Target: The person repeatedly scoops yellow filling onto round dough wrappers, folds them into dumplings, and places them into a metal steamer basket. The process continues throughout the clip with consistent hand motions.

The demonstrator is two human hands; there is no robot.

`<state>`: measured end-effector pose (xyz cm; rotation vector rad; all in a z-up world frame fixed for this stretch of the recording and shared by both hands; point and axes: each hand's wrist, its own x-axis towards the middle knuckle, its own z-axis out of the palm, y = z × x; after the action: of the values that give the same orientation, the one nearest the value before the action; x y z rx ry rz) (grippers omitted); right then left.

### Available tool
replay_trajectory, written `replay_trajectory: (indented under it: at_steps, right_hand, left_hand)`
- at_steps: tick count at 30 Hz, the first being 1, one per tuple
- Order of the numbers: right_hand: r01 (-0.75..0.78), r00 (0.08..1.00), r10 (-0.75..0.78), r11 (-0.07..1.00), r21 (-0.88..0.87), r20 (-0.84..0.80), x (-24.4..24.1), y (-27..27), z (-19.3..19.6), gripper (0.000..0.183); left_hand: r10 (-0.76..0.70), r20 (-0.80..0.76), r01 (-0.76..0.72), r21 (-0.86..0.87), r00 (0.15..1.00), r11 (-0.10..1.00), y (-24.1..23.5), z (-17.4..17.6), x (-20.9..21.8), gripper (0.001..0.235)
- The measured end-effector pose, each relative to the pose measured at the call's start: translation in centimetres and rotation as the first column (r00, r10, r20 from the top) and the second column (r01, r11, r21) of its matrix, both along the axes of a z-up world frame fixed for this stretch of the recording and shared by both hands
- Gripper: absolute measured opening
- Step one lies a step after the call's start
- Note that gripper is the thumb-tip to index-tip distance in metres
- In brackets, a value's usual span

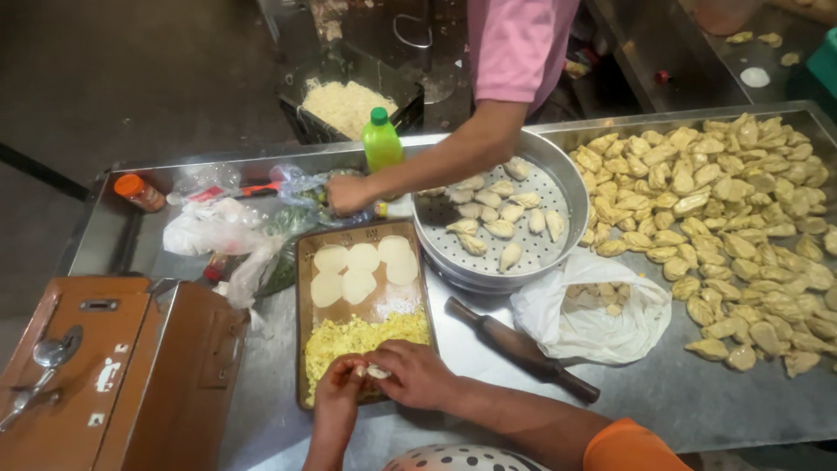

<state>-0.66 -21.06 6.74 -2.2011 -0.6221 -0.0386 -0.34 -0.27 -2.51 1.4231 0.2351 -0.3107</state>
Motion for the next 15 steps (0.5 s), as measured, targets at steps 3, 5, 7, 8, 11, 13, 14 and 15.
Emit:
replay_trajectory:
  at_steps: [3, 5, 7, 8, 11, 13, 14, 15]
  right_hand:
    - [0.014, 1.000, -0.014, 1.000, 0.006, 0.000, 0.0, -0.3, -0.3, 0.045]
    - [0.047, 0.987, -0.047, 0.999, 0.004, 0.151, 0.7, -0.6, -0.8, 0.046]
    - [0.081, 0.961, -0.070, 0.996, -0.029, 0.269, 0.6, -0.9, -1.3, 0.048]
    - [0.112, 0.943, -0.085, 0.992, -0.064, 0.322, 1.2, -1.8, -1.4, 0.048]
    - [0.202, 0.979, -0.200, 0.978, -0.045, 0.038, 3.2, -4.8, -0.7, 0.047]
    - [0.317, 0.937, -0.311, 0.948, -0.012, 0.158, 4.6, -7.1, 0.2, 0.046]
    - [0.359, 0.854, -0.316, 0.933, -0.026, 0.414, 5.5, -8.2, 0.7, 0.045]
    - [0.391, 0.841, -0.349, 0.920, -0.018, 0.414, 6.2, -9.4, 1.3, 0.044]
  left_hand:
    - [0.005, 0.014, -0.004, -0.042, 1.000, 0.999, -0.6, 0.0, 0.7, 0.015]
    - [0.003, 0.011, -0.002, -0.085, 1.000, 0.996, -0.2, 0.3, 0.8, 0.023]
    - [0.015, 0.005, -0.015, -0.133, 1.000, 0.991, 0.0, 0.3, 0.5, 0.037]
    - [0.013, -0.024, -0.016, -0.129, 1.000, 0.992, -0.2, 0.4, 0.3, 0.035]
    - [-0.012, -0.041, 0.007, -0.126, 0.999, 0.992, -0.9, 0.6, 0.4, 0.031]
    - [-0.056, 0.003, 0.056, -0.117, 0.998, 0.991, -1.0, 0.7, 0.3, 0.030]
    - [-0.059, 0.009, 0.059, -0.095, 0.998, 0.994, -1.2, 0.7, 0.0, 0.029]
    - [-0.062, 0.014, 0.063, -0.072, 0.998, 0.995, -1.4, 0.8, -0.1, 0.028]
